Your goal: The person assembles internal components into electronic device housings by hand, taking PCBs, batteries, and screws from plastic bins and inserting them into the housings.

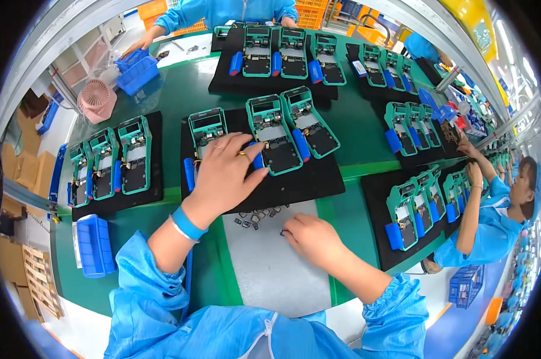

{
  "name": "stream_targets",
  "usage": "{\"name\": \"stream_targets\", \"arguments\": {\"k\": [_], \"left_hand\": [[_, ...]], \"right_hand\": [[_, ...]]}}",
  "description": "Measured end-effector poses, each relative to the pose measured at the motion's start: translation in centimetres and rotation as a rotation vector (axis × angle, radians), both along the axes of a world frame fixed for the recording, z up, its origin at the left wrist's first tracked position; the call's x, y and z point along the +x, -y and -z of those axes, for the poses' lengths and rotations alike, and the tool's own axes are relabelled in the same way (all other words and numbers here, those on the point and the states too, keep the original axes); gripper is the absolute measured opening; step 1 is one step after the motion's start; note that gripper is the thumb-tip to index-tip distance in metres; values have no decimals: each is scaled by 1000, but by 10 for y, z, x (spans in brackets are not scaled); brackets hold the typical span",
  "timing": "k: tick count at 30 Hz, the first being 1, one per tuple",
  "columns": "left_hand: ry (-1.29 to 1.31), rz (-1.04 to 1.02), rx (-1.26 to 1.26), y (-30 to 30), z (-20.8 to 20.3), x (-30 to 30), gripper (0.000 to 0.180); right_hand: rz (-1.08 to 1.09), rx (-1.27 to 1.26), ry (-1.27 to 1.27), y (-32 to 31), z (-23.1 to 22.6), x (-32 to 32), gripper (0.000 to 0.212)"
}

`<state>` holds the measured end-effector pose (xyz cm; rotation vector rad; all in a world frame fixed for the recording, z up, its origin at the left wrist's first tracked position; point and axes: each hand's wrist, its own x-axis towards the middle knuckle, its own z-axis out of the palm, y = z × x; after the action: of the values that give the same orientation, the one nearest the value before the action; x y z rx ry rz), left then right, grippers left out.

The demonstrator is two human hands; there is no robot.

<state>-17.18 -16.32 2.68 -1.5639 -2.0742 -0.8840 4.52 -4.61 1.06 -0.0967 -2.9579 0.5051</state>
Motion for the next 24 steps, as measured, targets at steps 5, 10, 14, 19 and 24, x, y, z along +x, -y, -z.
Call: {"name": "stream_targets", "arguments": {"k": [5, 10, 14, 19, 24], "left_hand": [[16, 15, -150, -42, 35, 7, 58], [-45, 21, -258, -53, 32, 5, 55], [-72, 85, -235, -31, 36, -3, 53], [-26, 120, -206, -3, 40, -2, 53], [15, 129, -215, -7, 31, 0, 51]], "right_hand": [[-6, 284, 55, 15, 9, -10, 8], [-28, 418, 212, 27, -8, -23, 9], [-63, 289, 356, 1, -20, -28, 8], [-48, -44, -119, -43, -58, -67, 6], [-121, 214, -445, -77, -28, -130, 8]]}}
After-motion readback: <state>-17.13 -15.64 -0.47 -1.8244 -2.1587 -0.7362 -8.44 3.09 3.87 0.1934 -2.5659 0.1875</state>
